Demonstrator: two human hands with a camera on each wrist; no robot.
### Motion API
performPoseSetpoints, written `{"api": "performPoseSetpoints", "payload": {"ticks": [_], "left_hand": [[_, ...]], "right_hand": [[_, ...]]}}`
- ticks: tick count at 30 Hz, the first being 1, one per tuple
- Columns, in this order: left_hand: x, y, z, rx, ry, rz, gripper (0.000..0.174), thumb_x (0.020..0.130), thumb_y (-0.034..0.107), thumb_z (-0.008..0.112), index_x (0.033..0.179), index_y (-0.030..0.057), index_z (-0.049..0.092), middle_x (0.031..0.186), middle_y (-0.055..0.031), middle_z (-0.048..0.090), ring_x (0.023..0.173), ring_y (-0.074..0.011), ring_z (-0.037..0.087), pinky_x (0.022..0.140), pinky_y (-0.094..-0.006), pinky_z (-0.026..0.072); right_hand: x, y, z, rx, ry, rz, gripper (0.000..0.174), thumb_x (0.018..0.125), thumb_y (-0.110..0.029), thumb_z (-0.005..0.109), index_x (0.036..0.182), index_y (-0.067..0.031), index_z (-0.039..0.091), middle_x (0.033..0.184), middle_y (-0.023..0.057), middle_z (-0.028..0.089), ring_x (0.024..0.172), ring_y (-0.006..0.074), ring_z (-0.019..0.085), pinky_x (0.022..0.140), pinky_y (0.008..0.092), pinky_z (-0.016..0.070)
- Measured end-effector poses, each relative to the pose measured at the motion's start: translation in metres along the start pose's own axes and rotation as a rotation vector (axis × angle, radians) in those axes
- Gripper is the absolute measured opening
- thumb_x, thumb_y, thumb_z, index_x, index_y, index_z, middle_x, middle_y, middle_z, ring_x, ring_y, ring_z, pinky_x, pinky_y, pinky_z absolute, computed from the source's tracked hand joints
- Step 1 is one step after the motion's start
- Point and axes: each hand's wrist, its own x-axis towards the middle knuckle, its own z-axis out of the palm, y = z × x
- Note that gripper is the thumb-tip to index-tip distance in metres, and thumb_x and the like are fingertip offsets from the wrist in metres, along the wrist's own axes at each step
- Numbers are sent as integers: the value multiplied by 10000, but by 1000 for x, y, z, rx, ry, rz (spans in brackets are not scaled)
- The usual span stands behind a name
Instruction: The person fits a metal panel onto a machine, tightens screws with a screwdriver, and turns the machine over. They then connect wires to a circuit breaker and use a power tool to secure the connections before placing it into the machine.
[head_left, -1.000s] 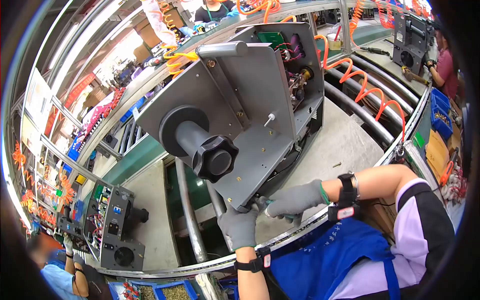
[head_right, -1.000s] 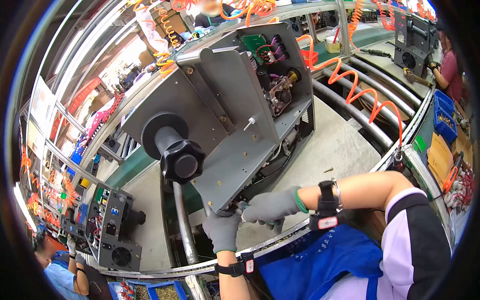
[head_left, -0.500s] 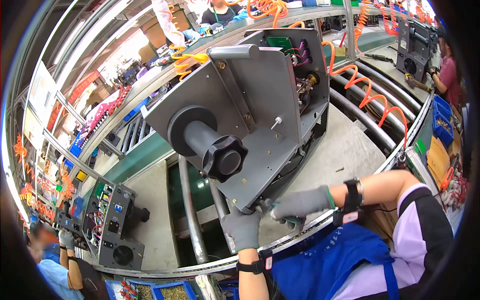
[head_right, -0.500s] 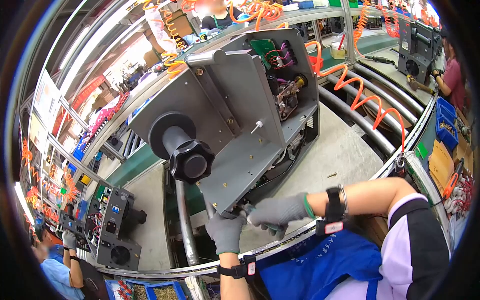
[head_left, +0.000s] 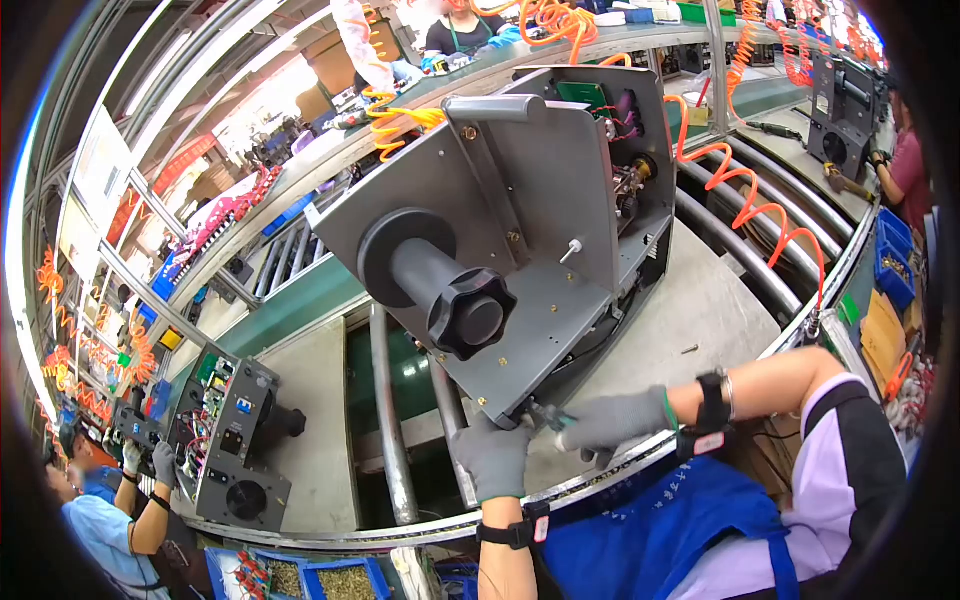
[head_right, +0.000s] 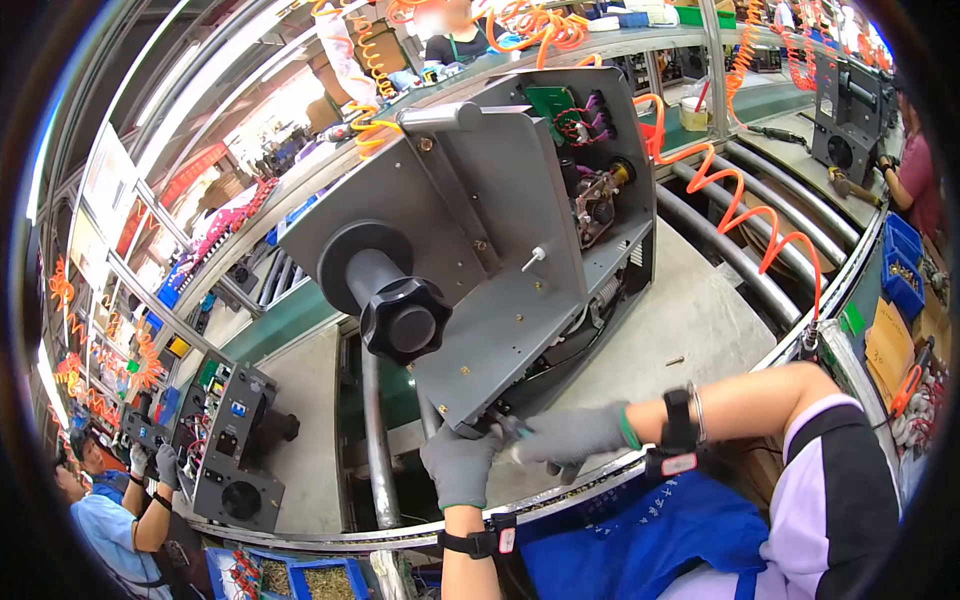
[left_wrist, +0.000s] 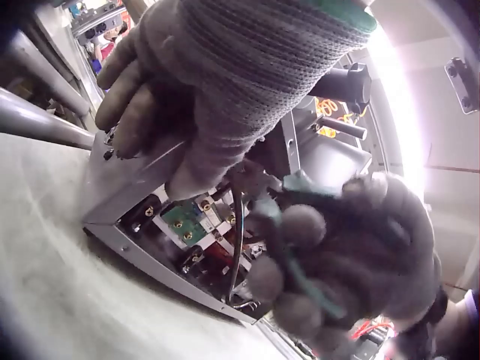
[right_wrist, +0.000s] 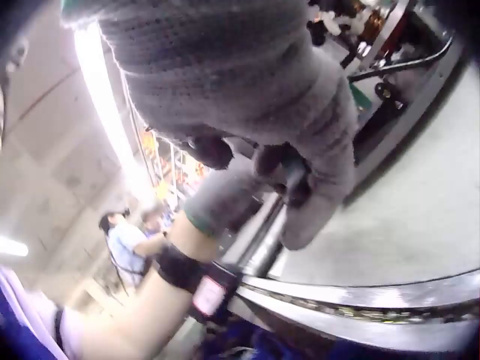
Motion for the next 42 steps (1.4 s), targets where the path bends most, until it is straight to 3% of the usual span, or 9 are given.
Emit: {"api": "performPoseSetpoints", "payload": {"ticks": [5, 11, 20, 24, 28, 31, 35, 39, 42], "left_hand": [[5, -7, 7, 67, -7, -6, 422, 659, 349, 862, 1035, 176, 781, 864, -71, 770, 852, -260, 742, 825, -346, 580], [-2, -7, 6, 13, 24, 11, 410, 637, 333, 871, 998, 162, 781, 831, -70, 763, 819, -258, 740, 786, -364, 584], [5, -10, 8, 20, -63, -59, 491, 643, 443, 841, 1031, 150, 769, 856, -76, 764, 850, -297, 726, 826, -351, 550], [3, -19, 18, -17, 17, -16, 546, 647, 507, 826, 1044, 139, 759, 871, -91, 762, 867, -353, 700, 846, -391, 535], [1, -6, 8, -9, 33, -45, 389, 655, 327, 880, 964, 115, 776, 820, -72, 765, 785, -242, 746, 761, -338, 581], [0, -8, 9, 64, 31, -23, 403, 654, 355, 884, 956, 111, 775, 804, -73, 761, 781, -255, 744, 755, -348, 579], [3, -12, 14, 52, 34, -17, 416, 641, 388, 884, 943, 124, 776, 780, -72, 755, 775, -271, 738, 747, -367, 576], [5, -15, 11, 28, -53, -30, 638, 588, 423, 888, 1128, 118, 740, 1073, -137, 747, 1005, -296, 703, 916, -353, 538], [2, -13, 7, -224, -18, 69, 609, 597, 280, 890, 1142, 73, 714, 1089, -68, 738, 986, -193, 702, 926, -294, 528]], "right_hand": [[6, -37, -21, 39, -139, 271, 389, 881, -385, 614, 972, -11, 562, 818, 97, 596, 719, 208, 641, 687, 420, 602], [16, 24, 11, -577, 205, -218, 345, 907, -365, 573, 970, -27, 546, 819, 135, 604, 739, 252, 647, 667, 436, 504], [3, -36, -22, 158, -208, 169, 439, 917, -395, 606, 1007, 32, 561, 796, 107, 603, 650, 216, 655, 621, 369, 604], [-8, -21, -6, -171, -45, 84, 443, 902, -436, 582, 1004, -5, 566, 822, 146, 625, 683, 255, 653, 644, 406, 555], [11, 37, 12, -510, 151, -284, 393, 921, -410, 580, 1036, -36, 556, 880, 146, 625, 884, 290, 627, 823, 476, 468], [9, 29, 6, -450, 80, -330, 405, 893, -423, 574, 943, -22, 554, 816, 152, 612, 756, 282, 620, 696, 454, 498], [0, -25, -17, 126, -116, 72, 401, 901, -417, 595, 880, -18, 559, 695, 79, 552, 551, 167, 569, 510, 313, 544], [-6, -28, -12, -159, -71, 13, 418, 943, -421, 562, 954, -5, 594, 727, 101, 587, 584, 205, 622, 509, 342, 551], [9, 27, 9, -586, 127, -262, 526, 946, -456, 550, 1240, -21, 522, 957, 214, 666, 873, 412, 656, 825, 519, 487]]}}
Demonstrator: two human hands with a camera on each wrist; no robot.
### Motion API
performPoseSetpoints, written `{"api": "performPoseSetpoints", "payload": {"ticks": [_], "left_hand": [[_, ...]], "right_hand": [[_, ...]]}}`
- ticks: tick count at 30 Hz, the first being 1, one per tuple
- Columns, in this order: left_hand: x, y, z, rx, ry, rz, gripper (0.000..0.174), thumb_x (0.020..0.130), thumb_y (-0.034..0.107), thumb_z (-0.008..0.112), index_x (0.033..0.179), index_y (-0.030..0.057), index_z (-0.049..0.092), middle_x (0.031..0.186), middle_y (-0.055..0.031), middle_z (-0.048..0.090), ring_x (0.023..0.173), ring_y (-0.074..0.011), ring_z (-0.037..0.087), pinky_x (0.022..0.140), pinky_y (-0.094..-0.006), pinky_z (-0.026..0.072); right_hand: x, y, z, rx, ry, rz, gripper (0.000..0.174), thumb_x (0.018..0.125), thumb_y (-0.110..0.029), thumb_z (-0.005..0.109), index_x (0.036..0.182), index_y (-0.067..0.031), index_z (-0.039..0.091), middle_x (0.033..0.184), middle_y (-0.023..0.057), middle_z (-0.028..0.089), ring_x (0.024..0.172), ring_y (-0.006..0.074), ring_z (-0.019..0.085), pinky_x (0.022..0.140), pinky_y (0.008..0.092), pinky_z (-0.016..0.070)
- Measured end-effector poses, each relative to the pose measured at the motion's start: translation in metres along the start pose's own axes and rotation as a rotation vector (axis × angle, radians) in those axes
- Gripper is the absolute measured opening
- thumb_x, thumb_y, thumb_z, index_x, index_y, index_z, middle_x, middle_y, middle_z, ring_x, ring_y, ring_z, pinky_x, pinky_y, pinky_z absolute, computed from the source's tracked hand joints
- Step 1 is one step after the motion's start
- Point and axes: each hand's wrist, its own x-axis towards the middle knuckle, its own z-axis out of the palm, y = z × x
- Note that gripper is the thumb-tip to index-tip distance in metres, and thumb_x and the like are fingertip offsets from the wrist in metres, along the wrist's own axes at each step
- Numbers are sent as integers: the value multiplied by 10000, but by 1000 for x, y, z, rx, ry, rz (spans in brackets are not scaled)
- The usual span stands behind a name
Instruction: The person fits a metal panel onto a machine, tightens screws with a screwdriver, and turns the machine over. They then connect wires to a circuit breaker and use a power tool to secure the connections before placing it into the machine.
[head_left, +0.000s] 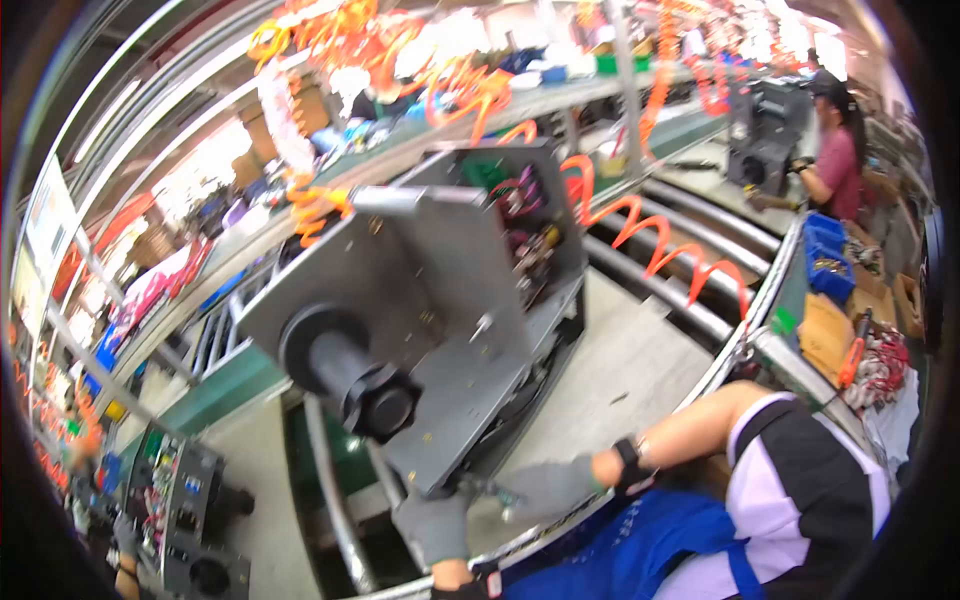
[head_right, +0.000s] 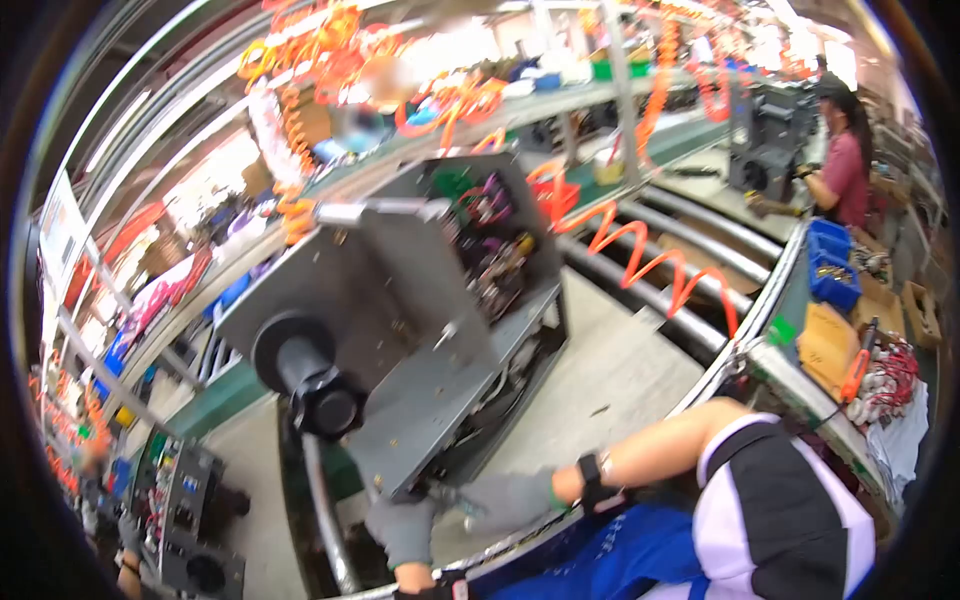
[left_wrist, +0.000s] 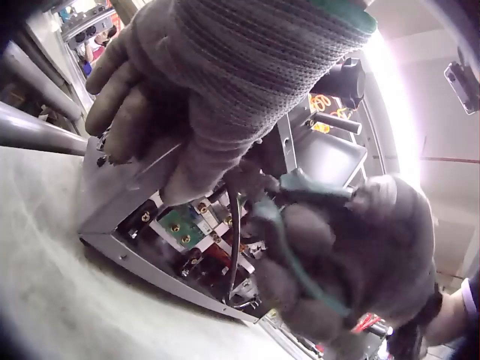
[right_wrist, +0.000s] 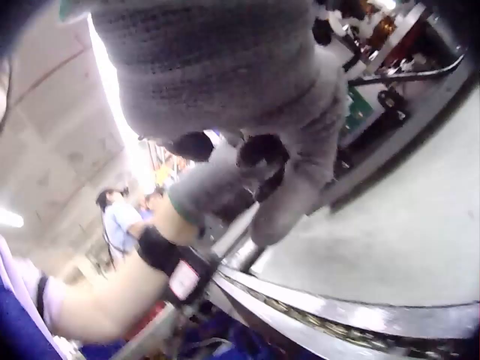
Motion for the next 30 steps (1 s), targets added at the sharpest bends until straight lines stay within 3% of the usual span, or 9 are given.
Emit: {"api": "performPoseSetpoints", "payload": {"ticks": [3, 5, 10, 13, 17, 18, 21, 25, 30], "left_hand": [[1, -10, 9, 64, 118, 41, 380, 567, 184, 870, 905, 41, 769, 834, -63, 759, 724, -218, 732, 722, -343, 582], [-9, 23, -16, 42, -59, 18, 452, 748, 277, 778, 1159, 97, 721, 1057, -108, 745, 913, -217, 722, 833, -373, 566], [21, -89, 45, -110, -51, 62, 476, 946, 208, 490, 1409, 120, 551, 1232, -126, 683, 997, -310, 682, 843, -588, 513], [25, -95, 49, -187, -87, -5, 572, 934, 252, 549, 1469, 66, 476, 1327, -118, 635, 1087, -286, 653, 888, -569, 517], [6, -14, 17, 37, 60, 61, 342, 729, 373, 751, 1007, 174, 747, 1079, -56, 741, 1034, -263, 705, 829, -407, 580], [5, -4, 12, 121, 98, 84, 293, 698, 395, 771, 917, 203, 803, 1038, -47, 762, 1022, -264, 714, 815, -382, 590], [4, -2, 2, 200, -32, -33, 896, 592, 449, 901, 1358, 80, 621, 1453, -95, 557, 1179, -200, 634, 1037, -253, 471], [7, -13, 10, 209, -77, -164, 764, 587, 408, 879, 1264, 107, 692, 1265, -112, 687, 1129, -257, 669, 992, -314, 512], [9, -15, 11, 224, -71, -168, 775, 593, 411, 869, 1292, 138, 675, 1217, -126, 703, 1084, -302, 685, 973, -339, 527]], "right_hand": [[-5, 12, 20, 50, 179, -126, 519, 937, -463, 555, 1224, -32, 524, 974, 224, 663, 938, 442, 639, 843, 521, 476], [-6, 6, 18, 69, 128, -99, 527, 941, -478, 553, 1205, -24, 521, 954, 202, 662, 944, 401, 654, 874, 510, 473], [10, -22, -37, 758, -263, 280, 426, 932, -459, 533, 905, -35, 562, 724, 115, 581, 569, 217, 621, 447, 381, 518], [0, -24, -32, 411, -178, 180, 393, 919, -427, 534, 866, -38, 548, 677, 107, 564, 564, 202, 619, 462, 368, 512], [-5, 11, 24, 91, 226, -133, 398, 919, -404, 568, 1055, -30, 558, 938, 169, 646, 851, 334, 658, 758, 449, 521], [-9, -2, 16, 136, 118, -41, 429, 922, -410, 572, 1129, -35, 547, 1057, 194, 635, 1000, 395, 620, 874, 490, 472], [-1, 7, 21, 38, 79, -21, 445, 931, -438, 569, 1097, -25, 550, 951, 164, 645, 890, 335, 654, 810, 459, 503], [5, -28, -38, 749, -205, 291, 391, 906, -425, 577, 889, -37, 534, 697, 68, 534, 575, 179, 568, 528, 370, 540], [0, -37, -49, 345, -164, 226, 384, 923, -409, 537, 878, -29, 522, 748, 116, 558, 650, 284, 588, 629, 433, 536]]}}
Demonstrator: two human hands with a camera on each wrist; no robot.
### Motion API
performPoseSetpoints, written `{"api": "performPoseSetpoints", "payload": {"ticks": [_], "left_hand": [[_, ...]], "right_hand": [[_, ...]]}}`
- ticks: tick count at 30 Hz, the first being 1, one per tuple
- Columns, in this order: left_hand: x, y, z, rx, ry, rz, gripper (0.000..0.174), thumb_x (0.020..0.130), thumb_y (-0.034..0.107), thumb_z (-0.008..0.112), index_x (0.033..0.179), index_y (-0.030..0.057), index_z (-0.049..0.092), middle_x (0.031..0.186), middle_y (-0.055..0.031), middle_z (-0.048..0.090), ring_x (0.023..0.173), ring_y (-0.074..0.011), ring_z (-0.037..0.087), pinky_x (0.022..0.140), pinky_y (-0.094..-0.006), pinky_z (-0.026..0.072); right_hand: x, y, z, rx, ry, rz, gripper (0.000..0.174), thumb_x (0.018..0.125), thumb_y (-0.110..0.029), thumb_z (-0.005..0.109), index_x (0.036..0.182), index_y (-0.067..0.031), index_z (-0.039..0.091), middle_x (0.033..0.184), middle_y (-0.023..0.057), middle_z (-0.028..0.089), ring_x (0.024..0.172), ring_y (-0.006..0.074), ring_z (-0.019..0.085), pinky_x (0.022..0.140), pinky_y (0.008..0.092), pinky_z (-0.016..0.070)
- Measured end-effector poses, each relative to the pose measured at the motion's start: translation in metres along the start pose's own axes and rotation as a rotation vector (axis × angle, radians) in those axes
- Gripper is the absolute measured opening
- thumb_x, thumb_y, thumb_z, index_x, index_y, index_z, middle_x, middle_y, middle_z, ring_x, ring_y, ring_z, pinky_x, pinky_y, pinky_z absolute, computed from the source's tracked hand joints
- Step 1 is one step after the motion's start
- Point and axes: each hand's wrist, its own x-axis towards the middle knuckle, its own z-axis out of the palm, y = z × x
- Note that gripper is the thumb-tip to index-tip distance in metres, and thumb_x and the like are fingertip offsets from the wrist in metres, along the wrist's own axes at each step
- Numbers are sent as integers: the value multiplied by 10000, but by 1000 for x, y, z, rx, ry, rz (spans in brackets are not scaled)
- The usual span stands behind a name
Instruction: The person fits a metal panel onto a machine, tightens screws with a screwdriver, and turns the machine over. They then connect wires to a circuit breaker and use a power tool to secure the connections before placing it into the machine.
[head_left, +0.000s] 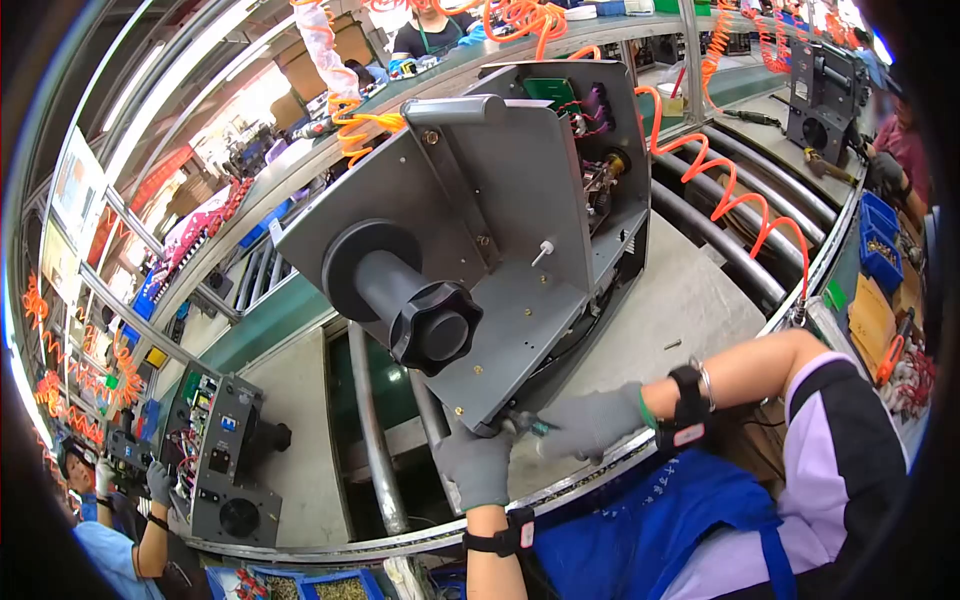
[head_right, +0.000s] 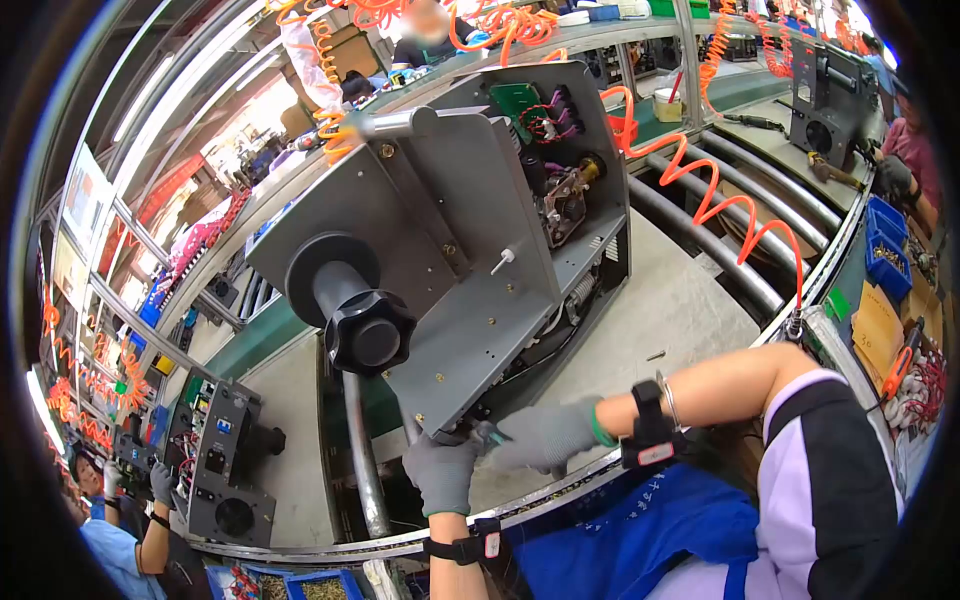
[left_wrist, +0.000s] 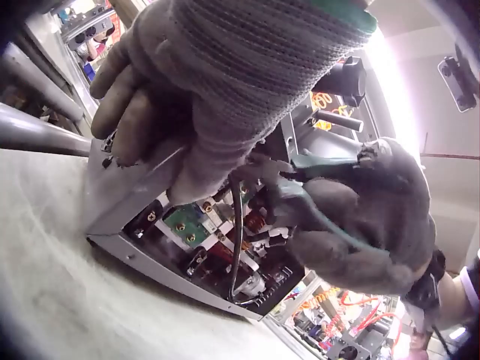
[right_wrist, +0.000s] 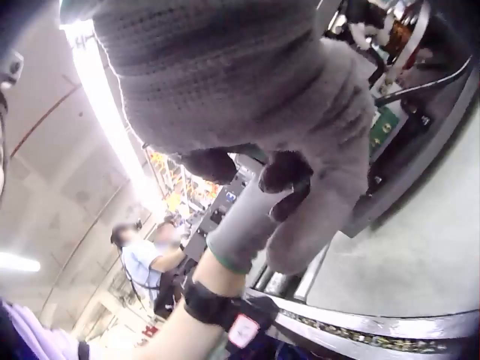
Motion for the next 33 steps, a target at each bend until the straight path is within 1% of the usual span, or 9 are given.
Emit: {"api": "performPoseSetpoints", "payload": {"ticks": [2, 5, 7, 10, 13, 18, 22, 28, 33], "left_hand": [[-6, 3, 0, -19, -8, -31, 741, 594, 407, 869, 1264, 146, 692, 1165, -127, 719, 1048, -312, 695, 958, -349, 536], [-4, 12, -8, -37, 111, 34, 563, 610, 360, 867, 1104, 126, 733, 983, -111, 746, 920, -296, 723, 865, -354, 561], [-13, 17, -8, -102, 264, 142, 320, 642, 280, 862, 876, 85, 763, 782, -87, 755, 779, -266, 748, 737, -351, 579], [-10, 6, -4, -90, 152, 117, 345, 642, 287, 869, 873, 61, 746, 779, -86, 755, 774, -255, 749, 746, -358, 579], [-11, 13, -6, 19, 179, 117, 351, 630, 272, 880, 865, 56, 733, 776, -79, 756, 752, -240, 745, 746, -354, 577], [-14, 16, -12, -74, 158, 108, 371, 611, 256, 884, 889, 65, 729, 797, -82, 759, 745, -262, 742, 737, -361, 578], [-12, 14, -8, -100, 179, 113, 412, 596, 269, 887, 918, 70, 728, 814, -84, 762, 749, -268, 744, 736, -372, 584], [-14, 14, -7, -89, 179, 85, 416, 599, 289, 887, 912, 65, 729, 800, -86, 760, 740, -256, 743, 738, -352, 580], [-7, 2, 3, -46, 167, 105, 375, 631, 266, 876, 925, 72, 747, 775, -87, 751, 737, -250, 741, 732, -341, 575]], "right_hand": [[14, 47, 30, -301, 147, -251, 388, 938, -413, 522, 971, -27, 538, 799, 153, 593, 729, 347, 597, 723, 480, 512], [22, 68, 53, -236, 336, -389, 391, 951, -410, 517, 1094, -46, 521, 895, 196, 614, 823, 407, 583, 813, 515, 458], [20, 64, 50, -171, 224, -265, 452, 951, -442, 529, 1152, -37, 511, 880, 153, 593, 774, 317, 605, 753, 462, 496], [-2, 20, 11, 299, -12, -13, 523, 941, -476, 551, 1143, 6, 520, 812, 106, 566, 757, 198, 616, 680, 360, 571], [6, 2, -16, 250, -147, 147, 494, 946, -460, 549, 1077, 16, 535, 791, 119, 569, 787, 187, 634, 665, 329, 594], [3, 31, 23, -270, 107, -101, 495, 928, -457, 519, 1125, -2, 537, 1005, 240, 656, 947, 444, 637, 873, 525, 488], [20, 59, 63, -253, 333, -187, 498, 932, -462, 515, 1197, -40, 516, 1204, 268, 597, 1076, 429, 604, 874, 534, 491], [16, 52, 25, 15, -51, -20, 538, 917, -490, 558, 1193, -29, 526, 1125, 218, 611, 974, 280, 627, 819, 450, 530], [2, 26, 19, 279, 38, -13, 464, 895, -449, 589, 1069, -19, 577, 966, 110, 588, 824, 199, 584, 728, 361, 543]]}}
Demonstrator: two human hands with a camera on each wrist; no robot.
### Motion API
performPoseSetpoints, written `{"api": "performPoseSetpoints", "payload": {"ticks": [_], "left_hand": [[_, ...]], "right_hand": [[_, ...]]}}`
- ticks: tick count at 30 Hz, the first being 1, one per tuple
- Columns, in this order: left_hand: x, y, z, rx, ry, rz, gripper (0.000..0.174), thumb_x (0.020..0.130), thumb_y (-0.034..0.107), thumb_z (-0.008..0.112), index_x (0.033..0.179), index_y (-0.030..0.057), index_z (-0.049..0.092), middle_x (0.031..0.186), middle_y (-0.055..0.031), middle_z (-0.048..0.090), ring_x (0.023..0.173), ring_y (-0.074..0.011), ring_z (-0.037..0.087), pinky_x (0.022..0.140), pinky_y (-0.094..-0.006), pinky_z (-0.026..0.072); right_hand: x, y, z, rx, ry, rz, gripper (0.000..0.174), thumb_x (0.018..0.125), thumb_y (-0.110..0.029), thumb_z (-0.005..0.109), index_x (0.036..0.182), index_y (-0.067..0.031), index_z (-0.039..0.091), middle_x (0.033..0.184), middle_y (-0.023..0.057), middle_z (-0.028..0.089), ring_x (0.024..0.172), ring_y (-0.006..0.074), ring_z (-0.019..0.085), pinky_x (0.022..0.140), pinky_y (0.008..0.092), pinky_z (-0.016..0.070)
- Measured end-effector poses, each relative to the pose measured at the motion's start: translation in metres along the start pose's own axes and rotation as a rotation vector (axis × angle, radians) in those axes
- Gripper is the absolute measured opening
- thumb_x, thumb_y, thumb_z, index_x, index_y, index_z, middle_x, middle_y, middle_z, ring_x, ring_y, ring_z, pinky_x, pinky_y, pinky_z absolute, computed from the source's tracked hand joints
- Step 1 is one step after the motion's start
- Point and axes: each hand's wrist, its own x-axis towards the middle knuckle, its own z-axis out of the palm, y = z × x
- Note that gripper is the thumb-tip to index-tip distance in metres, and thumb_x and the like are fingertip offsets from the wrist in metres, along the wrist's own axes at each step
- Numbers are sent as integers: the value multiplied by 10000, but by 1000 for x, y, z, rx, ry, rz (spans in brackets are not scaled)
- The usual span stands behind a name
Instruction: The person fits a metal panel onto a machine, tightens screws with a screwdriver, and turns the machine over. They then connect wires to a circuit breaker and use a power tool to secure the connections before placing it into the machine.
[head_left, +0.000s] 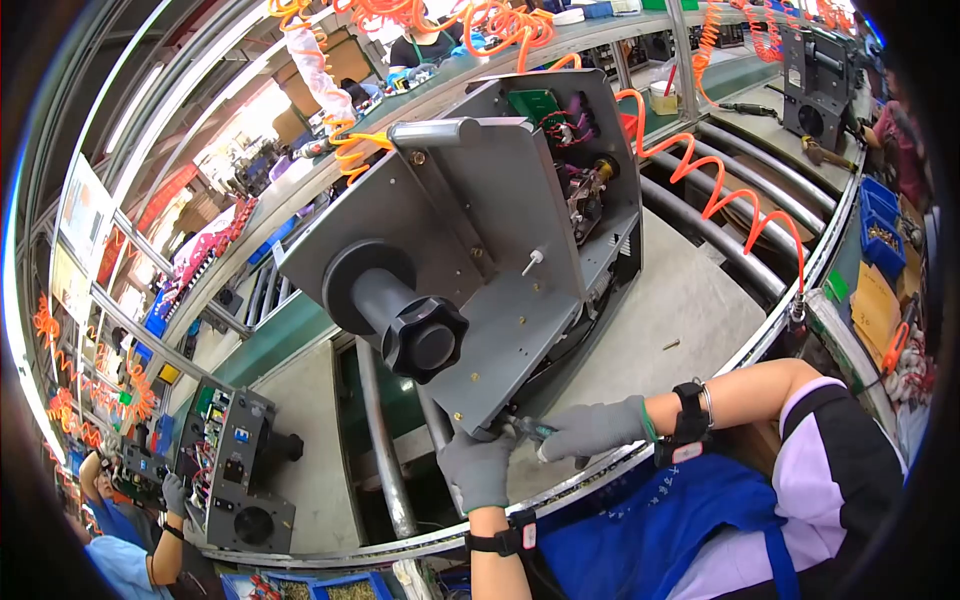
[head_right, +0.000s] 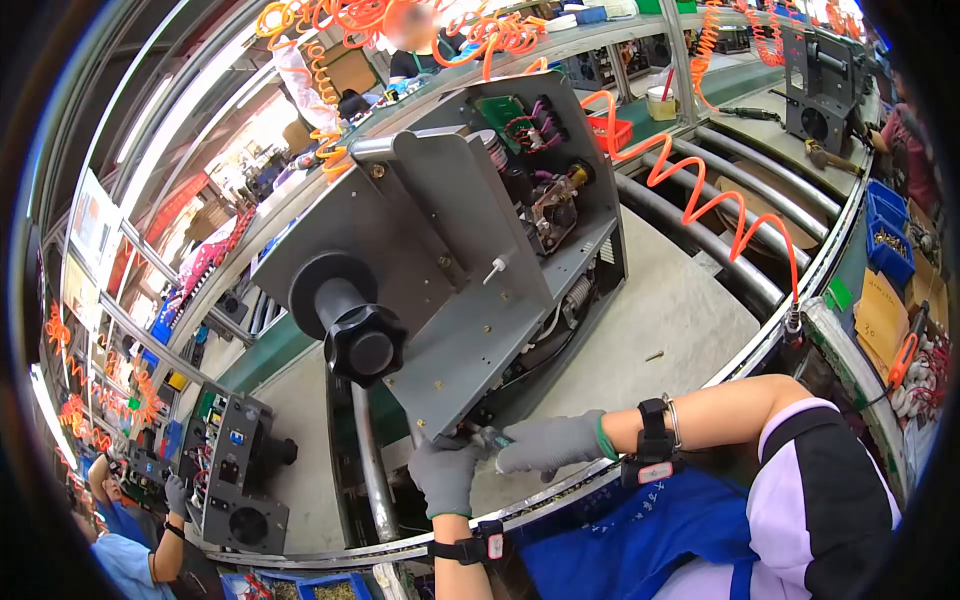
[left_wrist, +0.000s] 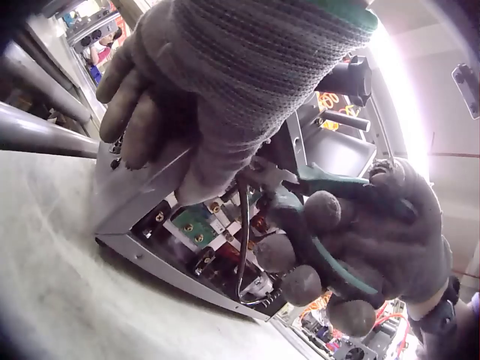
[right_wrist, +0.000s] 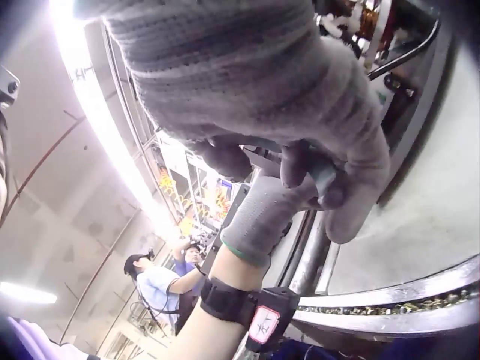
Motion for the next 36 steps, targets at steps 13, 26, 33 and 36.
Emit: {"api": "performPoseSetpoints", "payload": {"ticks": [13, 26, 33, 36], "left_hand": [[-3, 11, -9, 8, 2, 1, 295, 672, 323, 846, 879, 124, 778, 782, -61, 754, 780, -269, 739, 735, -354, 582], [-3, 16, -14, -50, -62, -21, 407, 658, 400, 815, 961, 135, 756, 778, -99, 745, 749, -330, 713, 741, -407, 548], [1, 6, -5, -32, 5, 47, 425, 656, 395, 839, 970, 122, 755, 787, -97, 748, 809, -328, 719, 785, -400, 560], [-3, 18, -13, -36, -10, 12, 434, 650, 393, 851, 970, 116, 754, 800, -98, 750, 840, -328, 719, 800, -402, 559]], "right_hand": [[-3, -34, -3, 83, 24, 130, 400, 875, -385, 596, 985, -2, 574, 866, 80, 533, 769, 173, 570, 643, 330, 563], [26, 47, 10, -395, 160, -316, 435, 925, -405, 565, 1081, -4, 504, 844, 173, 582, 771, 344, 589, 739, 460, 490], [8, 11, -1, -115, -4, -97, 492, 935, -485, 538, 1074, -13, 508, 896, 127, 587, 771, 226, 614, 704, 378, 529], [19, -17, -18, 101, -135, 127, 520, 936, -514, 535, 1067, -11, 509, 825, 91, 569, 697, 175, 602, 648, 327, 555]]}}
